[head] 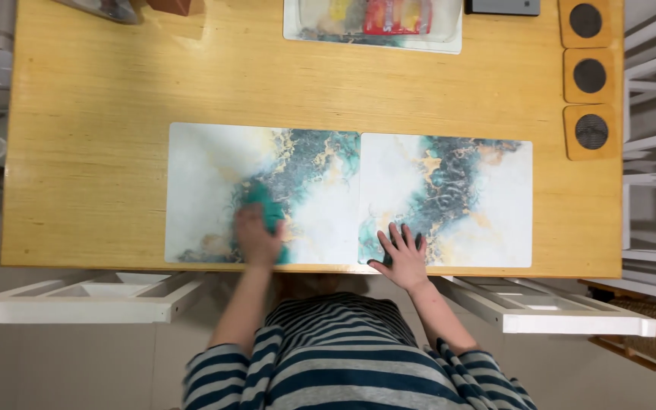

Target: The person rinses a cloth in a sink, walks to a table, and wipes the tabletop. They move and wipe placemats, coasters, a scale, and other items to clean the surface underneath before rearranging them.

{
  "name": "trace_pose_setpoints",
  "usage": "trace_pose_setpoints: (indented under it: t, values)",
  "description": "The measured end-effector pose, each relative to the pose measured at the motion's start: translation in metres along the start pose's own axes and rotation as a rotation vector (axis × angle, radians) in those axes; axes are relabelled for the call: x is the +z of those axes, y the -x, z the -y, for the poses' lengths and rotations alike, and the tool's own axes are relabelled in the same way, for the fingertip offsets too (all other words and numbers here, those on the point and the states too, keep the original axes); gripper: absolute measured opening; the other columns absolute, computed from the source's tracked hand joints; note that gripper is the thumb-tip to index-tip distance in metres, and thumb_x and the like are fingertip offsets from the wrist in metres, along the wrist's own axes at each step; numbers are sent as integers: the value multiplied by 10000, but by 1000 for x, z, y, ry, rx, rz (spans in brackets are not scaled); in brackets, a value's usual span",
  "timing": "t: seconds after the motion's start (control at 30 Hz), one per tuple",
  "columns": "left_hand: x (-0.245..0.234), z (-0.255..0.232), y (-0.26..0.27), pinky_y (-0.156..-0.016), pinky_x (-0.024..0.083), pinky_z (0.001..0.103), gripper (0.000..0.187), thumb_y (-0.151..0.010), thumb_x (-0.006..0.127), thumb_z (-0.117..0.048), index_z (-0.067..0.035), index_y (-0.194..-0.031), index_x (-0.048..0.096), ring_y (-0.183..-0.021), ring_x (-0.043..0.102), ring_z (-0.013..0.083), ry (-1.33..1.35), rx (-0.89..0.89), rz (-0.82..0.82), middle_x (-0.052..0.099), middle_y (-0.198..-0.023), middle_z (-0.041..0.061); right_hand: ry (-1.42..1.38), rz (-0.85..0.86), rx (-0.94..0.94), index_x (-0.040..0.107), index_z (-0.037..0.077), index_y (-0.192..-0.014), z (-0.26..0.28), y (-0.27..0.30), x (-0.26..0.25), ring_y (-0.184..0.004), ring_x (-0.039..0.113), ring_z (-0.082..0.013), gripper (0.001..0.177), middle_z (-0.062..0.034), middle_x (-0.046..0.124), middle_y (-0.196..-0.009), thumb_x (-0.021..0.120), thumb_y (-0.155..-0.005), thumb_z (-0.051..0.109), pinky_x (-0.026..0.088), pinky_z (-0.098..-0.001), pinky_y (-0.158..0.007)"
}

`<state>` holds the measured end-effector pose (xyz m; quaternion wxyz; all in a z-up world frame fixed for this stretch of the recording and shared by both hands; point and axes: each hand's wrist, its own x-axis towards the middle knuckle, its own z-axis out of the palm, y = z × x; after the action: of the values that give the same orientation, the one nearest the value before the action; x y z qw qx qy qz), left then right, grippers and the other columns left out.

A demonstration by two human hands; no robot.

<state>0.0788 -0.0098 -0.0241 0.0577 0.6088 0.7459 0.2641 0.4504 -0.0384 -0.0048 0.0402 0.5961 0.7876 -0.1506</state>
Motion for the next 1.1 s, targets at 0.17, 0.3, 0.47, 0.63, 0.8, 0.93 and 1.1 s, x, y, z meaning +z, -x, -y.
trace_pose_setpoints:
  t: [0.17, 0.3, 0.47, 0.63, 0.8, 0.93, 1.1]
  values:
    - [77, -89, 46, -1125, 344, 595, 667, -891, 696, -339, -5, -1441, 525, -1373, 444, 450, -49, 248, 47, 521, -1433, 255, -75, -43, -49, 498, 266, -1515, 23, -25, 3, -1522, 302, -312, 714, -47, 408, -1614, 658, -900, 591, 193, -711, -1165]
    - [50, -69, 50, -1106, 393, 574, 514, -911, 542, -179, -74, -1410, 605, -1356, 503, 408, 69, 264, 176, 574, -1416, 179, -76, -52, -105, 488, 182, -1497, 32, -39, 9, -1526, 238, -345, 824, -53, 390, -1613, 729, -815, 575, 198, -712, -1137]
    - [11, 111, -29, -1084, 437, 583, 422, -1047, 478, -177, -22, -1434, 542, -1281, 569, 417, -143, -494, -93, 610, -1408, 217, -32, 67, -25, 432, 188, -1509, 44, -46, -4, -1549, 155, -361, 884, -23, 330, -1630, 776, -780, 552, 165, -728, -1138]
    - [63, 32, -69, -969, 485, 488, 350, -902, 625, -247, 2, -1146, 641, -1037, 626, 360, -190, -133, -85, 672, -1113, 203, 46, 220, 121, 152, 144, -1612, 65, -61, -38, -1554, 3, -430, 1235, -150, 43, -1697, 847, -687, 574, 92, -722, -1171]
    - [101, -124, -10, -1035, 446, 513, 352, -837, 630, -180, -33, -1148, 704, -1148, 607, 367, 87, 321, 63, 685, -1161, 197, 26, 255, 248, 15, 91, -1621, 60, -61, -20, -1558, -72, -436, 1427, -219, -66, -1695, 909, -619, 573, 73, -715, -1185]
    - [84, -37, -73, -1049, 425, 571, 373, -914, 576, -188, -20, -1233, 669, -1192, 597, 357, -491, 131, 493, 651, -1273, 201, -12, 226, 292, 15, 117, -1627, 59, -66, -19, -1563, -53, -442, 1461, -211, -60, -1694, 944, -584, 545, 90, -717, -1188]
    - [31, 120, -178, -1119, 410, 587, 366, -967, 532, -199, -61, -1263, 697, -1264, 533, 430, -157, -198, -385, 626, -1338, 194, -42, 214, 350, 61, 194, -1623, 64, -66, -22, -1563, -33, -457, 1444, -213, -43, -1696, 968, -548, 518, 105, -710, -1189]
